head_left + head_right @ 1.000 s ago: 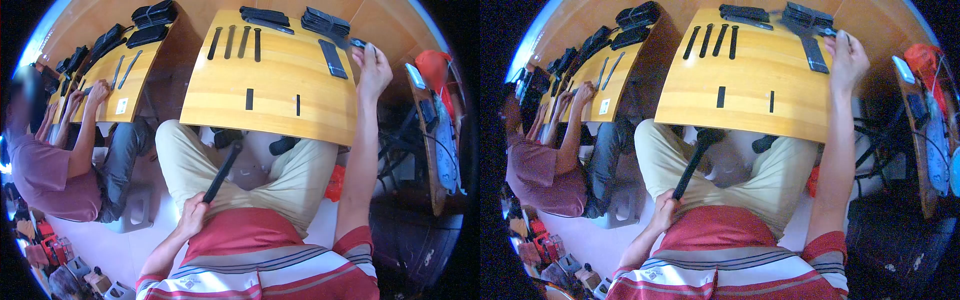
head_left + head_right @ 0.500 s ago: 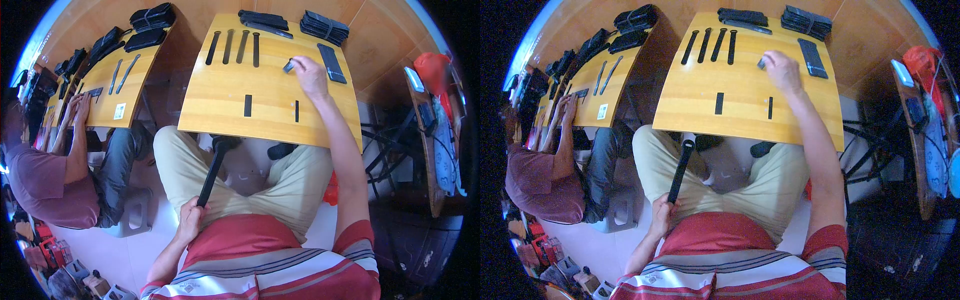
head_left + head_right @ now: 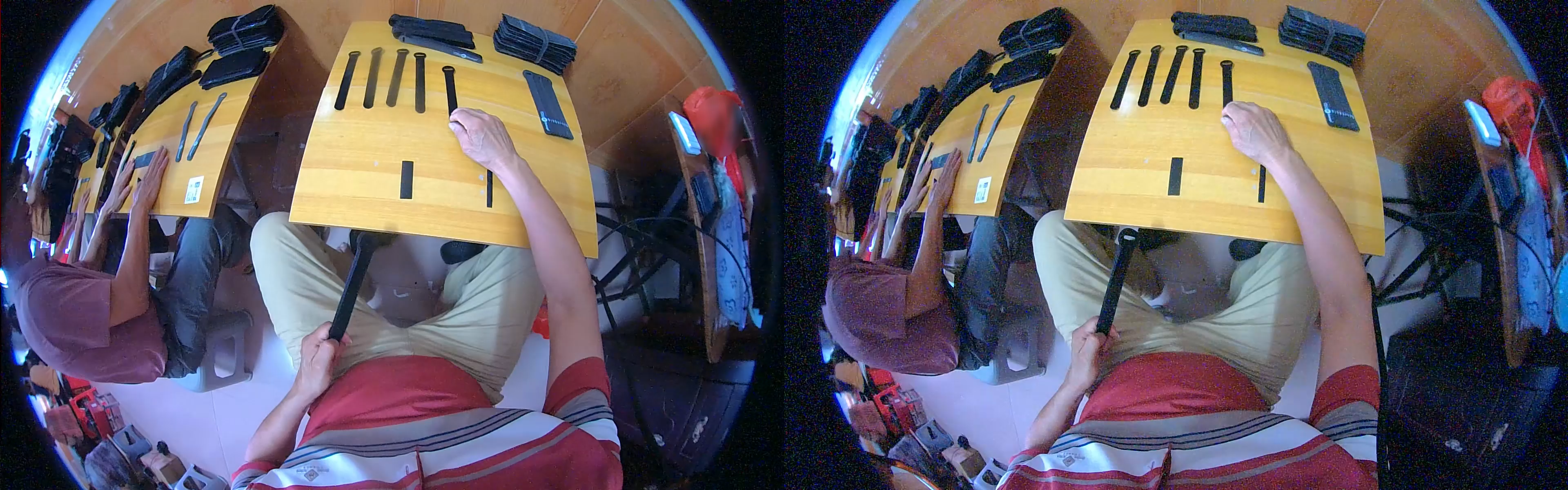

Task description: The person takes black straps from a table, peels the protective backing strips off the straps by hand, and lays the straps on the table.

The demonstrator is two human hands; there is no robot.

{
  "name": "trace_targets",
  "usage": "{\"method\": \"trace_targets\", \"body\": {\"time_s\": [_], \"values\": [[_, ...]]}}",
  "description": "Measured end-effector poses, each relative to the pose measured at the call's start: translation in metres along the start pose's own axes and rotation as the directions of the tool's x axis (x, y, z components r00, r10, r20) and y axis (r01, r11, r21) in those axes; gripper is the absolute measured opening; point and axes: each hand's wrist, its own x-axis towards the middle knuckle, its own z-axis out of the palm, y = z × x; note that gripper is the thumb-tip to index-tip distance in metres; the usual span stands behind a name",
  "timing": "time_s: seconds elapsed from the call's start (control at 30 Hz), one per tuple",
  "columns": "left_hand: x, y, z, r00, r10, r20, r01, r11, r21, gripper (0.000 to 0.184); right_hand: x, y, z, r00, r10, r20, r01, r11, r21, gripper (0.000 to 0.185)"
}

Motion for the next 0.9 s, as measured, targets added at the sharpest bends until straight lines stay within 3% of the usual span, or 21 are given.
{"method": "trace_targets", "body": {"time_s": [0.27, 0.67, 0.9], "values": [[0.006, 0.005, 0.003, 1.0, -0.001, 0.029, 0.003, 0.997, -0.075, 0.022, 0.014, 0.009, 0.013, 0.994, -0.103, -0.031, 0.103, 0.995, -0.007, 0.019], [0.012, 0.017, 0.003, 0.999, -0.014, 0.04, 0.016, 0.999, -0.041, 0.024, 0.023, 0.002, 0.012, 0.998, -0.064, 0.014, 0.065, 0.996, -0.067, 0.023], [0.015, 0.019, 0.004, 0.997, 0.063, 0.055, -0.061, 0.997, -0.044, 0.024, 0.021, 0.002, 0.01, 0.996, -0.092, 0.019, 0.093, 0.99, -0.107, 0.03]]}}
